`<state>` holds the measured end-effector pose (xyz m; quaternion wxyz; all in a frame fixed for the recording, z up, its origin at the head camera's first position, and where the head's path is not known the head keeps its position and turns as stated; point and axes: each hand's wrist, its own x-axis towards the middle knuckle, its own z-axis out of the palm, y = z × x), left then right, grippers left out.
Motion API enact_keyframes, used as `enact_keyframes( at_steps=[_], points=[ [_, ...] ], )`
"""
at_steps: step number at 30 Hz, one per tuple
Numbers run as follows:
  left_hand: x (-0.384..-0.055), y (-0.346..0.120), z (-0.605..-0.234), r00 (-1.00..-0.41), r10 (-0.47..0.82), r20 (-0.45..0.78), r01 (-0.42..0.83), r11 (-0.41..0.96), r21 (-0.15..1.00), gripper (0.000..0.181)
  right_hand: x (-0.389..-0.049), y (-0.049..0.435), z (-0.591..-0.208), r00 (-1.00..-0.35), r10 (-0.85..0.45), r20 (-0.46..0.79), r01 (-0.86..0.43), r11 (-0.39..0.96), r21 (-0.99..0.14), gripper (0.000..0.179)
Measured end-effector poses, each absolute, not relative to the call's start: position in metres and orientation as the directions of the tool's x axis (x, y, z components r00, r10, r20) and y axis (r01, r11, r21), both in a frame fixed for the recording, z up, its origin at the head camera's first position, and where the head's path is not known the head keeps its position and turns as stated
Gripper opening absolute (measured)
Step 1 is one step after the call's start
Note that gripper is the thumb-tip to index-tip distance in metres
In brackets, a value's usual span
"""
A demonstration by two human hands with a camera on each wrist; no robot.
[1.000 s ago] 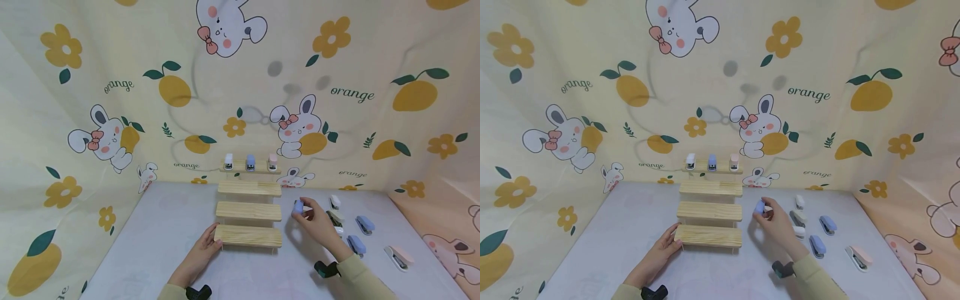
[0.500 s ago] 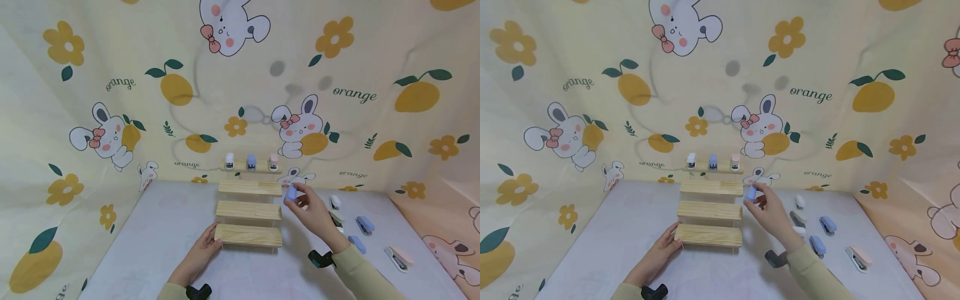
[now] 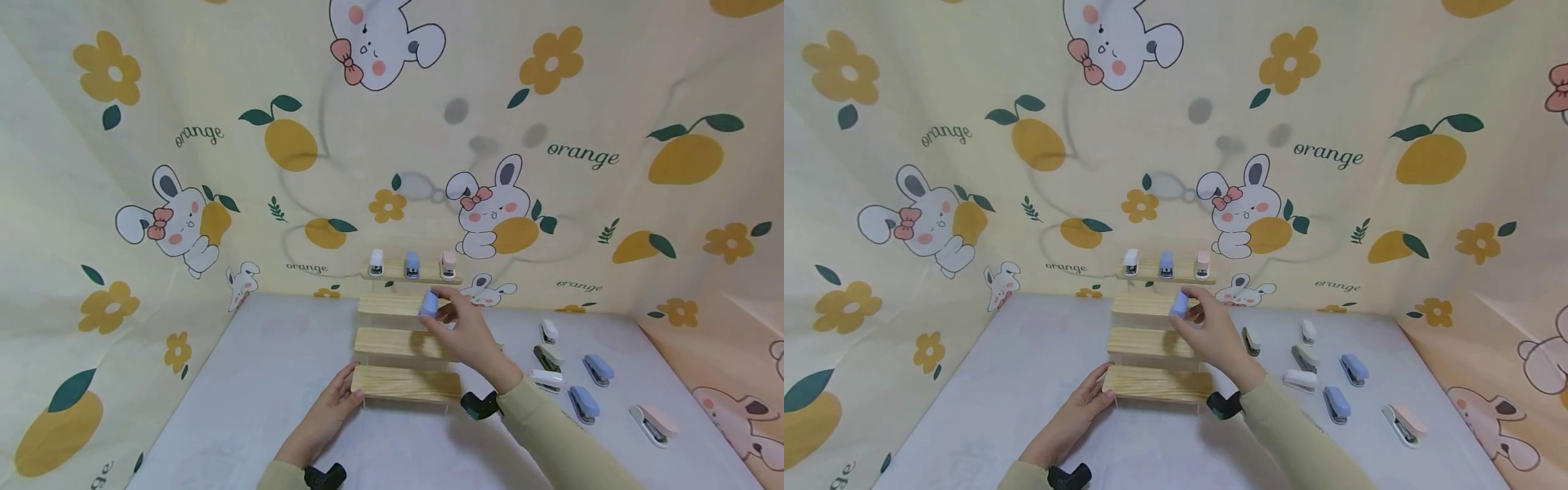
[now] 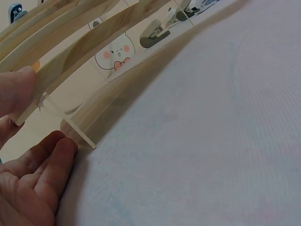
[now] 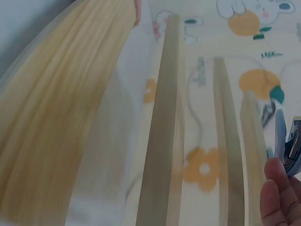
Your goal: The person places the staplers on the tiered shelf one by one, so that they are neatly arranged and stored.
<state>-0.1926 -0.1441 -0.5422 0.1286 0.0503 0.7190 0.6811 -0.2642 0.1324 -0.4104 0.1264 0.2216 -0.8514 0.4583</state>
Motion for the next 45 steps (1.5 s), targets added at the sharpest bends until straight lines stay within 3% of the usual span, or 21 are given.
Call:
enact_keyframes(
  at_steps=[9, 16, 45],
  points=[
    [-0.193, -0.145, -0.548, -0.963, 0.243, -0.114, -0.099, 0.072, 0.992, 0.074, -0.281, 0.083, -0.407, -0.864, -0.332, 0.379, -0.496, 0.432, -0.753, 0.053],
    [-0.193, -0.143, -0.548, -0.961, 0.255, -0.103, -0.098, 0.034, 0.995, 0.071, -0.294, 0.062, -0.406, -0.881, -0.359, 0.310, -0.457, 0.469, -0.756, 0.060],
    [-0.193, -0.144, -0.543, -0.962, 0.250, -0.112, -0.105, 0.042, 0.994, 0.072, -0.303, 0.053, -0.411, -0.891, -0.379, 0.250, -0.424, 0.502, -0.754, 0.057]
  ],
)
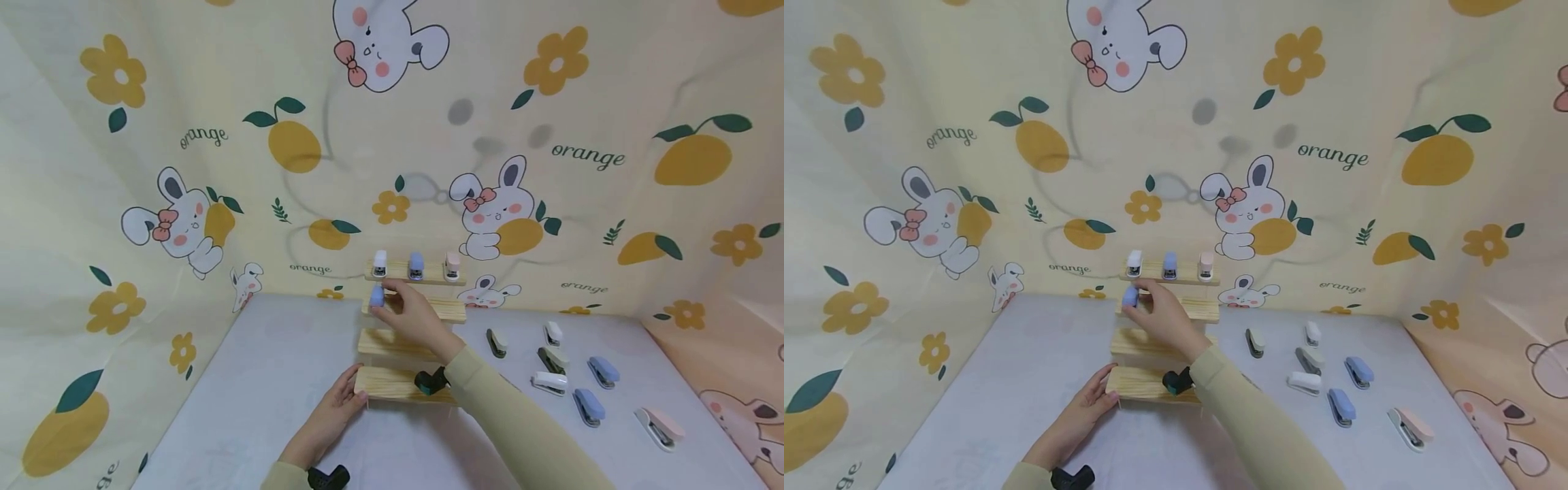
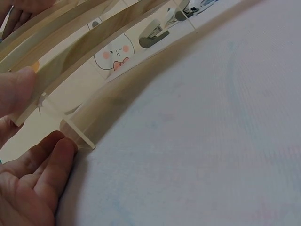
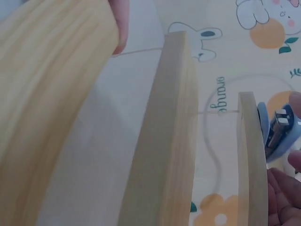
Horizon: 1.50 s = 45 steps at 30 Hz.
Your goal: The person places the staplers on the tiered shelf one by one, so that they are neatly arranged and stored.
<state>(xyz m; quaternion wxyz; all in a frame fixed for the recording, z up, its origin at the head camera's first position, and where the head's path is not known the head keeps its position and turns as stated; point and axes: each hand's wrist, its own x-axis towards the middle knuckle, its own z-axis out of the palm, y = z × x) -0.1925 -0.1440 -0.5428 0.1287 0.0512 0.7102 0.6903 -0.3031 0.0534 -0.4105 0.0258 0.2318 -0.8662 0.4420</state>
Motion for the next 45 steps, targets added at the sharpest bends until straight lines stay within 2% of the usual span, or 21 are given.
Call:
enact_keyframes(
  at_steps=[12, 19, 24, 31, 39, 45],
  points=[
    [-0.193, -0.144, -0.544, -0.965, 0.244, -0.098, -0.087, 0.056, 0.995, 0.072, -0.282, 0.102, -0.414, -0.892, -0.320, 0.319, -0.447, 0.522, -0.727, 0.051],
    [-0.193, -0.145, -0.542, -0.966, 0.239, -0.099, -0.086, 0.064, 0.994, 0.073, -0.273, 0.142, -0.416, -0.866, -0.300, 0.400, -0.500, 0.548, -0.671, 0.054],
    [-0.193, -0.146, -0.543, -0.966, 0.241, -0.097, -0.085, 0.060, 0.995, 0.072, -0.270, 0.169, -0.421, -0.875, -0.241, 0.420, -0.478, 0.576, -0.663, 0.057],
    [-0.195, -0.146, -0.545, -0.967, 0.233, -0.101, -0.090, 0.060, 0.994, 0.073, -0.272, 0.202, -0.441, -0.931, -0.144, 0.335, -0.348, 0.623, -0.700, 0.065],
    [-0.194, -0.146, -0.547, -0.965, 0.242, -0.097, -0.090, 0.041, 0.995, 0.074, -0.284, 0.236, -0.474, -0.973, -0.140, 0.184, -0.231, 0.643, -0.730, 0.078],
    [-0.194, -0.145, -0.547, -0.963, 0.255, -0.087, -0.080, 0.036, 0.996, 0.074, -0.293, 0.255, -0.491, -0.991, -0.111, 0.075, -0.132, 0.690, -0.712, 0.090]
  ],
)
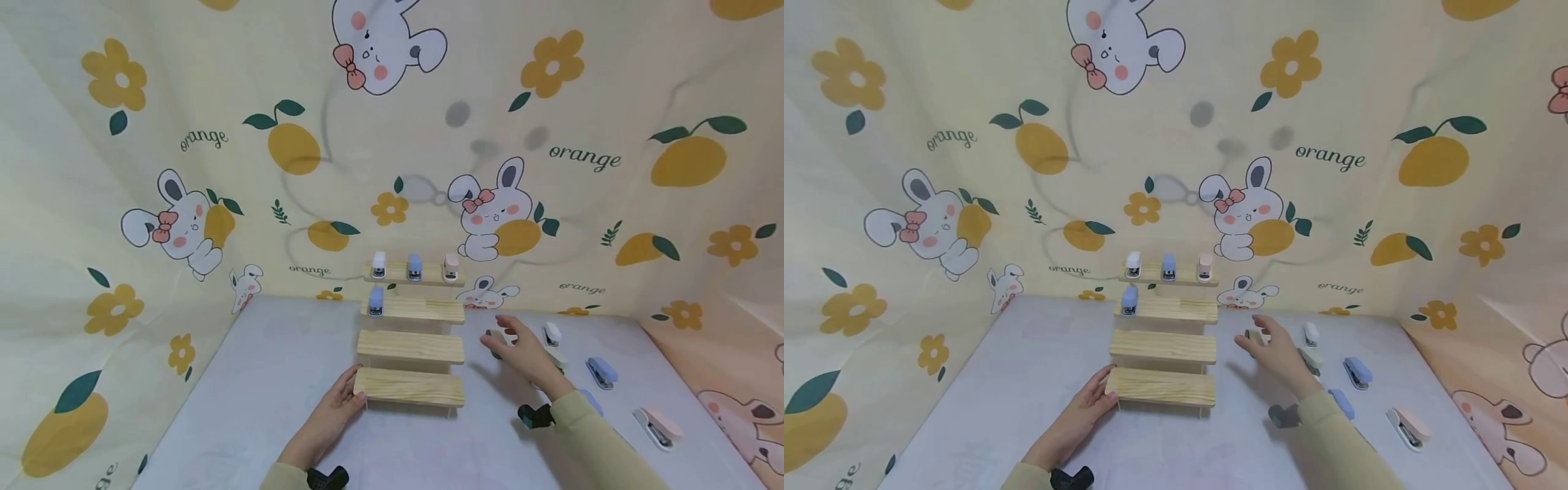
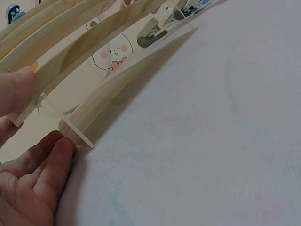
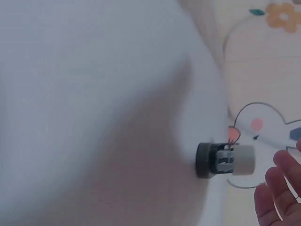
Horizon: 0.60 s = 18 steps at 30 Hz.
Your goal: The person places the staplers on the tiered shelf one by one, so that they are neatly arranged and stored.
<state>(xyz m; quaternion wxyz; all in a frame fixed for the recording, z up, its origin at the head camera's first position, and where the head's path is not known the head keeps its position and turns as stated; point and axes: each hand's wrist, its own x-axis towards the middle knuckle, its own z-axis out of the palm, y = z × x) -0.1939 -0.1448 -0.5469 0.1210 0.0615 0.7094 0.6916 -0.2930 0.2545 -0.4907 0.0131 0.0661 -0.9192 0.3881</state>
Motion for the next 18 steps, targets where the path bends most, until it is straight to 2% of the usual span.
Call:
enact_keyframes(
  at_steps=[5, 18],
  points=[
    [-0.193, -0.145, -0.547, -0.964, 0.249, -0.091, -0.084, 0.039, 0.996, 0.073, -0.300, 0.259, -0.497, -0.995, -0.101, -0.002, -0.069, 0.702, -0.708, 0.099],
    [-0.194, -0.145, -0.545, -0.965, 0.241, -0.099, -0.091, 0.045, 0.995, 0.073, -0.309, 0.262, -0.513, -0.989, -0.103, -0.107, -0.006, 0.745, -0.667, 0.100]
  ],
)
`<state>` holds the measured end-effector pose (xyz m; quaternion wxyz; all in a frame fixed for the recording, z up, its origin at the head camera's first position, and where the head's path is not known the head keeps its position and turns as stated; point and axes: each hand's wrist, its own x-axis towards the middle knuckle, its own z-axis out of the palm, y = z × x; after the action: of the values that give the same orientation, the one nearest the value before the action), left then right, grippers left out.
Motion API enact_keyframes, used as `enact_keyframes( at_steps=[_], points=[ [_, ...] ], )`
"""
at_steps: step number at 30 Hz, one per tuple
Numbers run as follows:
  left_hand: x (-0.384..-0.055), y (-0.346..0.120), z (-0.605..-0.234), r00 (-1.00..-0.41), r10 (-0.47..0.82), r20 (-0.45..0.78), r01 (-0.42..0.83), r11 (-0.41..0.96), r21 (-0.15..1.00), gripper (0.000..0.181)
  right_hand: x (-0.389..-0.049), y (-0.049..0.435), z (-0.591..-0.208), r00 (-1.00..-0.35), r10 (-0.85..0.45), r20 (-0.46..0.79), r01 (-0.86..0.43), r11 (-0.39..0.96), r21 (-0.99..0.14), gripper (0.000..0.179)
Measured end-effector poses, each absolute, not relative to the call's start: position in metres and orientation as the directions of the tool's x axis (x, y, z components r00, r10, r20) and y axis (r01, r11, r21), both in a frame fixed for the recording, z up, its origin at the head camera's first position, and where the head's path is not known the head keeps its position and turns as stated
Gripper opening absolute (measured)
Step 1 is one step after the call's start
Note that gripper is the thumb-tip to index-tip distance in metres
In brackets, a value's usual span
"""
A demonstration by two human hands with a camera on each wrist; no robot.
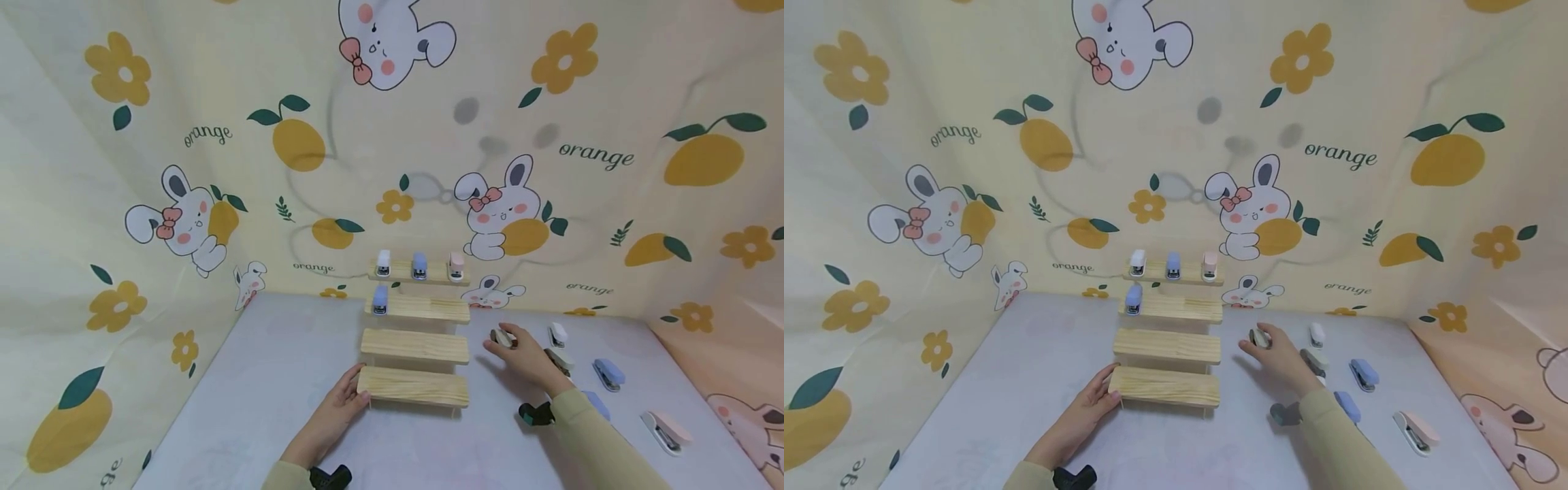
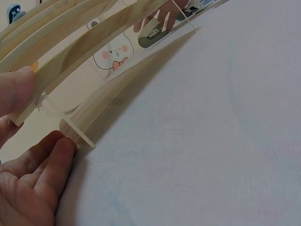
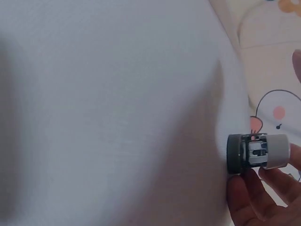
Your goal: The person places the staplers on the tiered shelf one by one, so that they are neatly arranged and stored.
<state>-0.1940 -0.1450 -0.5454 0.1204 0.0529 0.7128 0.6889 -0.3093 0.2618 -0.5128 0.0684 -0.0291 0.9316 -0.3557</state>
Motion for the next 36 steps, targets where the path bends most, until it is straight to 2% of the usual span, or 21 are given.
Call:
enact_keyframes(
  at_steps=[7, 15, 21, 36],
  points=[
    [-0.1943, -0.1442, -0.5437, -0.964, 0.250, -0.092, -0.086, 0.036, 0.996, 0.073, -0.3129, 0.2638, -0.5171, -0.990, -0.099, -0.105, -0.006, 0.757, -0.653, 0.101],
    [-0.1947, -0.1431, -0.5422, -0.966, 0.242, -0.094, -0.085, 0.048, 0.995, 0.073, -0.3120, 0.2649, -0.5174, -0.989, -0.096, -0.109, 0.000, 0.750, -0.662, 0.073],
    [-0.1936, -0.1432, -0.5417, -0.965, 0.242, -0.097, -0.088, 0.048, 0.995, 0.072, -0.3121, 0.2629, -0.5162, -0.988, -0.075, -0.134, 0.033, 0.752, -0.658, 0.066],
    [-0.1930, -0.1445, -0.5439, -0.966, 0.242, -0.093, -0.085, 0.043, 0.995, 0.072, -0.3095, 0.2556, -0.5119, -0.986, -0.052, -0.156, 0.064, 0.752, -0.655, 0.077]
  ],
)
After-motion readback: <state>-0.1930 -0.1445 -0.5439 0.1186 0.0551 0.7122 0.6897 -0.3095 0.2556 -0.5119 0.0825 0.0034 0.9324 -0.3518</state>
